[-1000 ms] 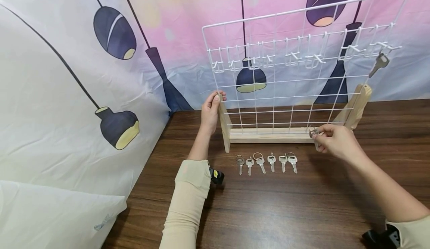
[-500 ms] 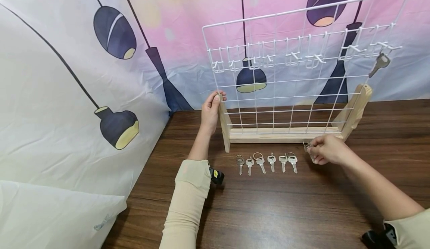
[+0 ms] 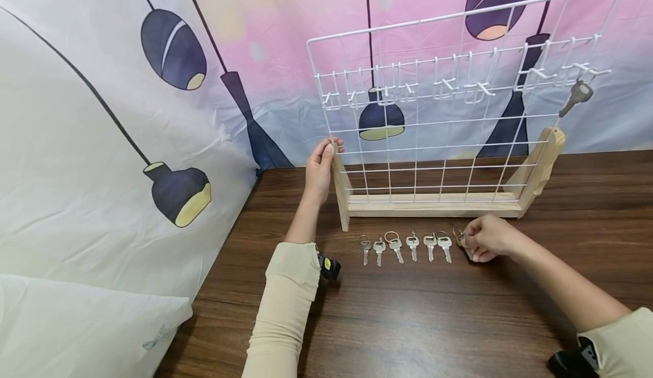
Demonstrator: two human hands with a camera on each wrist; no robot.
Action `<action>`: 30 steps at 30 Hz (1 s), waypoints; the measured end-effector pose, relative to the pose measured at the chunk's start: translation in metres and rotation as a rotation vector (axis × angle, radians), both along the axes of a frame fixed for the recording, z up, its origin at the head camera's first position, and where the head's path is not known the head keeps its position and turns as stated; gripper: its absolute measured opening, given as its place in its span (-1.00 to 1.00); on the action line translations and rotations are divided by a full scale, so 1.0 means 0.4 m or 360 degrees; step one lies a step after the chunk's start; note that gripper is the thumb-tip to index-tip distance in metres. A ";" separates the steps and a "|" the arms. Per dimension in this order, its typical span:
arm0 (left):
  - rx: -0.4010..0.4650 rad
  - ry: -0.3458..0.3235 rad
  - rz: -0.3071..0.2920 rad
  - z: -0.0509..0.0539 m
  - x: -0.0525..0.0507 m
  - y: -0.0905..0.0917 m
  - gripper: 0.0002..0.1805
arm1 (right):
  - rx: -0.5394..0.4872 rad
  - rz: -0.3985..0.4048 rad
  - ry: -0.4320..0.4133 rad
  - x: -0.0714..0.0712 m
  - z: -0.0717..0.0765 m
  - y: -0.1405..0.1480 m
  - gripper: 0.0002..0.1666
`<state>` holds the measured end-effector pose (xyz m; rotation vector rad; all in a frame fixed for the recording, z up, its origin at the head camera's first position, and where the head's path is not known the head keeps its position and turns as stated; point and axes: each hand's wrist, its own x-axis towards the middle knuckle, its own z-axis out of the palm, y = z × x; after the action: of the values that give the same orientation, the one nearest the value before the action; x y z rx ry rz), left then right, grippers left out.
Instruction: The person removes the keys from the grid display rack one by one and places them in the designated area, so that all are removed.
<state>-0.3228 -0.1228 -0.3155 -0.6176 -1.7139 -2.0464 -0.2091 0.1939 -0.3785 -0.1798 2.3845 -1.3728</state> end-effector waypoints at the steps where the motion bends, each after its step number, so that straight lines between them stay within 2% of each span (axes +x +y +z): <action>1: 0.0003 0.0000 -0.0001 0.000 0.000 0.000 -0.69 | -0.0001 -0.0004 -0.0006 0.000 -0.002 0.000 -0.92; 14: 0.0010 0.0013 0.0004 0.002 0.005 0.001 -0.69 | -0.0003 -0.0052 -0.0049 0.001 -0.010 -0.007 -0.91; 30: 0.0017 0.0019 -0.0010 0.001 0.005 0.001 -0.68 | 0.0025 -0.0108 -0.0036 0.001 -0.023 -0.009 -0.90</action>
<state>-0.3210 -0.1223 -0.3150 -0.6310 -1.6954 -2.0507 -0.2088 0.1905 -0.3876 -0.0789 2.4022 -1.3780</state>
